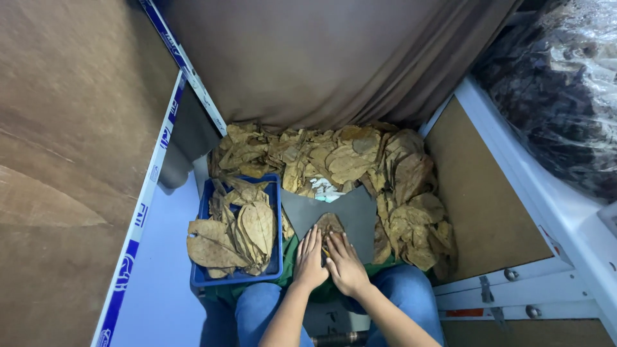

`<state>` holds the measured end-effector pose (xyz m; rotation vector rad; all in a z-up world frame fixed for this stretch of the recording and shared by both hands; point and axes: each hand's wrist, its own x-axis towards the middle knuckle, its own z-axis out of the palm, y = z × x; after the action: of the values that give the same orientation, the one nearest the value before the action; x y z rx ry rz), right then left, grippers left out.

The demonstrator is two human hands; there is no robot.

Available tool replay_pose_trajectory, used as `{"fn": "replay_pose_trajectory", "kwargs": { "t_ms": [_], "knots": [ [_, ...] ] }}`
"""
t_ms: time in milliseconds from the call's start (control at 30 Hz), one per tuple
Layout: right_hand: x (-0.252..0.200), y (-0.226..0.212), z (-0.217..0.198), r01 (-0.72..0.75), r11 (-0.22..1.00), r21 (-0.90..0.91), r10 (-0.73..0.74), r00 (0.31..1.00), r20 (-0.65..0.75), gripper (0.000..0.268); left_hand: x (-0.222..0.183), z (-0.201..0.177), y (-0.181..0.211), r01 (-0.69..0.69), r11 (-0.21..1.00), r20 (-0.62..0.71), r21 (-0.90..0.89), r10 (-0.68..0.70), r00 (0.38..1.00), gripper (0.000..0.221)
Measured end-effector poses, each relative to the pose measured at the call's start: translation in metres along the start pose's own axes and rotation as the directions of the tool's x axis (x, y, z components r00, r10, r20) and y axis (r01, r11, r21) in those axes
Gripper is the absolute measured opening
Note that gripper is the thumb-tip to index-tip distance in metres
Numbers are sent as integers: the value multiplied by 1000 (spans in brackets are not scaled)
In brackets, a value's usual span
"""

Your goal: Picking up dried leaves, flattening them by hand, and stacking them neatly into a plastic crate.

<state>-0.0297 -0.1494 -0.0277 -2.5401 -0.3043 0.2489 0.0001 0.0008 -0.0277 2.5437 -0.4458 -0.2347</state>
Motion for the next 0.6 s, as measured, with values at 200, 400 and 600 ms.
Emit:
{"fn": "replay_pose_trajectory", "kwargs": {
  "t_ms": [200,400,600],
  "knots": [
    [39,-3,-14,0,997,-73,-1,1000,-23,72,2,10,-6,-12,1000,-43,-29,10,999,85],
    [78,2,-21,-38,978,-205,52,997,61,69,0,-2,0,5,999,-4,-53,-5,1000,90],
    [77,12,-25,27,999,-17,-27,1000,-8,61,-2,-3,0,-70,997,-38,-23,69,997,78]
  ]
}}
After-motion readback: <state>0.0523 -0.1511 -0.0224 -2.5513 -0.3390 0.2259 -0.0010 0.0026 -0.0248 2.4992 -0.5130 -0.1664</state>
